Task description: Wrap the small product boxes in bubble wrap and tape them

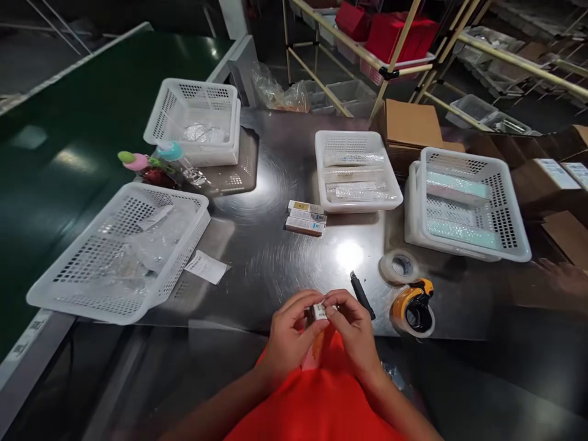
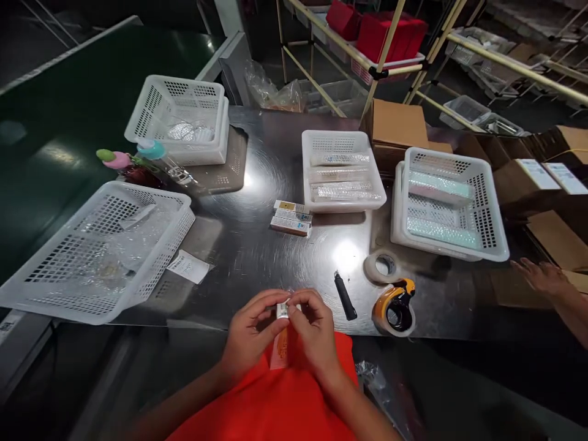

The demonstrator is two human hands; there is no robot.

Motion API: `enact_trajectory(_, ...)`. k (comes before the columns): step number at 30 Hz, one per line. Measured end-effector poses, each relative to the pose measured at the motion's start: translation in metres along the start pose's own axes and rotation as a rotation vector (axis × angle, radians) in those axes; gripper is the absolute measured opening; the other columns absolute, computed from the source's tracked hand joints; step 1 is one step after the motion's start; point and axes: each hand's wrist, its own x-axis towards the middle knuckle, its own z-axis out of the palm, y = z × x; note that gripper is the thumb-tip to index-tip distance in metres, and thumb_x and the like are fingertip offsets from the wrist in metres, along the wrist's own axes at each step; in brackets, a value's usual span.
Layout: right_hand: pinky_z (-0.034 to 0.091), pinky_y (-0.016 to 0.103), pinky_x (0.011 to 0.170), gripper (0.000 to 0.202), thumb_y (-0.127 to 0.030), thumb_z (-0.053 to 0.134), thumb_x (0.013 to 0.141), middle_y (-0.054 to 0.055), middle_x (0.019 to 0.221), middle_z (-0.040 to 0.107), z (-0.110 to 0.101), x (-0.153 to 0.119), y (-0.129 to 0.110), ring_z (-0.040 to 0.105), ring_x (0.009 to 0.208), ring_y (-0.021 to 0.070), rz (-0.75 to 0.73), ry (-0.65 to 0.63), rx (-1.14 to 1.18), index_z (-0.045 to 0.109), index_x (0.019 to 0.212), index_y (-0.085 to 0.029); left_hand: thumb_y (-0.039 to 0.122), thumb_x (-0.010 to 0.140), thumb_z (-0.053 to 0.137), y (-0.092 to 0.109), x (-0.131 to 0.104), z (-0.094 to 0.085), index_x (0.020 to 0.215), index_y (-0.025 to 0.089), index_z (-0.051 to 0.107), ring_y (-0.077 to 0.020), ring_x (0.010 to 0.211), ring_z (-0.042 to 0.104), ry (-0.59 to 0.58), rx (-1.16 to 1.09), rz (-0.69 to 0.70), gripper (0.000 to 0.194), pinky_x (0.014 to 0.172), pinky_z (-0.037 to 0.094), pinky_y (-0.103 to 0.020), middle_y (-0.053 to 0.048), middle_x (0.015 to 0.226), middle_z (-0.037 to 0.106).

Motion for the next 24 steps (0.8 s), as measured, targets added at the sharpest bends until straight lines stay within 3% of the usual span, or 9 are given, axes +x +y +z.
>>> enact_trajectory(5,0.05,0.028,0.074,0.009,-0.031,0.069,0.079,0.001,0.087,0.064,0.001,0.0,-0.003,0.06,0.083,0.0165,0.028,0.036,0.007,0.065,0.082,-0.024,0.031,0.082,0.071,-0.002,-0.002,0.003,0.1,0.022,0.075,-0.021,0.1,0.069,0.012,-0.017,-0.012,0.02,0.073,0.059,-0.025,-0.01,0.108,0.072)
enact_trajectory(10,0.047,0.026,0.071,0.026,-0.022,0.07,0.067,-0.002,0.083,0.061,0.004,0.003,-0.013,0.055,0.077,0.0142,0.154,0.1,0.114,0.053,0.086,-0.025,0.03,0.083,0.071,0.0,-0.004,0.004,0.105,0.021,0.073,-0.021,0.101,0.069,-0.011,-0.02,-0.025,0.024,0.072,0.059,-0.024,-0.011,0.113,0.071)
enact_trajectory(16,0.04,0.024,0.065,0.031,-0.018,0.069,0.054,-0.003,0.077,0.057,-0.001,0.012,-0.017,0.049,0.07,0.0121,0.358,0.077,0.196,0.063,0.084,-0.022,0.029,0.084,0.07,0.006,-0.003,0.005,0.105,0.021,0.071,-0.0205,0.101,0.068,-0.047,-0.018,-0.001,0.023,0.074,0.058,-0.025,-0.01,0.111,0.07)
enact_trajectory(20,0.038,0.024,0.063,0.025,-0.019,0.069,0.053,-0.003,0.073,0.059,-0.002,0.017,-0.012,0.05,0.067,0.0121,0.462,-0.001,0.262,0.067,0.079,-0.02,0.029,0.082,0.069,0.005,-0.001,0.007,0.109,0.021,0.062,-0.0171,0.089,0.068,-0.05,-0.095,-0.164,0.029,0.074,0.056,-0.026,-0.006,0.103,0.068)
enact_trajectory(24,0.034,0.024,0.058,0.023,-0.02,0.071,0.051,-0.003,0.071,0.061,0.002,0.02,-0.008,0.049,0.063,0.0118,0.531,-0.005,0.292,0.067,0.074,-0.02,0.029,0.079,0.064,0.005,0.007,0.008,0.102,0.021,0.057,-0.0126,0.07,0.061,-0.008,-0.123,-0.342,0.025,0.062,0.049,-0.023,0.0,0.089,0.061)
